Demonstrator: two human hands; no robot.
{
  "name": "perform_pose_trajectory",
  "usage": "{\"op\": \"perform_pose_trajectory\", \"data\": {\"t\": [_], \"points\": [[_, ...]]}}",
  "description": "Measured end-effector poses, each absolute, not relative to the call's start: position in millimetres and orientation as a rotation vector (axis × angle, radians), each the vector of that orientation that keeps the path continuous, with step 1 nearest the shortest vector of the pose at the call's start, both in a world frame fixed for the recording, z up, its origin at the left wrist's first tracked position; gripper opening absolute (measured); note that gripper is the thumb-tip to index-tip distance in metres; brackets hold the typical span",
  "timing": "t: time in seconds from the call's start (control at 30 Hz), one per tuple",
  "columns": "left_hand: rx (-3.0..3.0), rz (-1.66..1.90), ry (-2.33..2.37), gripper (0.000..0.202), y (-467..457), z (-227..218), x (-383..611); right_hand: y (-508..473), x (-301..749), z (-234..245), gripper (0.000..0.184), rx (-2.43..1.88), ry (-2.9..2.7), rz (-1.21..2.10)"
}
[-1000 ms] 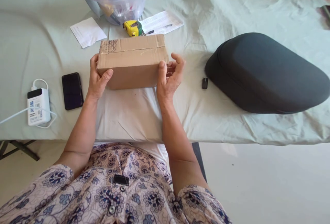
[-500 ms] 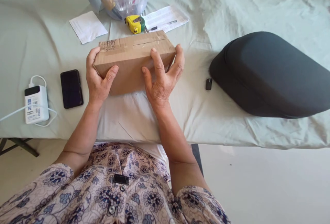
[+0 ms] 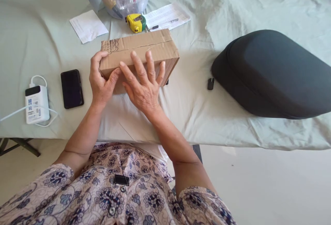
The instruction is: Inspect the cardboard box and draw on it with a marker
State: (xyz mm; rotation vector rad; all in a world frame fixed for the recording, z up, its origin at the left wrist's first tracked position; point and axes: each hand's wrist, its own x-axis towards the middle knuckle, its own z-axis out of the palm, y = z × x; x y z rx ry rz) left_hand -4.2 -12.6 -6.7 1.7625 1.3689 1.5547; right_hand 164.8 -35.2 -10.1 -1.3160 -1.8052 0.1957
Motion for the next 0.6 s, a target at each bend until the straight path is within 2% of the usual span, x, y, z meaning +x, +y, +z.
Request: {"op": "perform_pose_trajectory", "data": {"t": [0.2,0.6], "points": [[1.769,1.549,1.372,0.063,-12.2,-6.3,-6.5,-36.5,161.8,-6.3,0.053,-1.306,-1.799,0.258],[1.761,1.589,1.410,0.064,-10.1,-5.7,-11.6,-18.0,203.1,-22.7,0.057,-1.372,-1.543,0.088]]}}
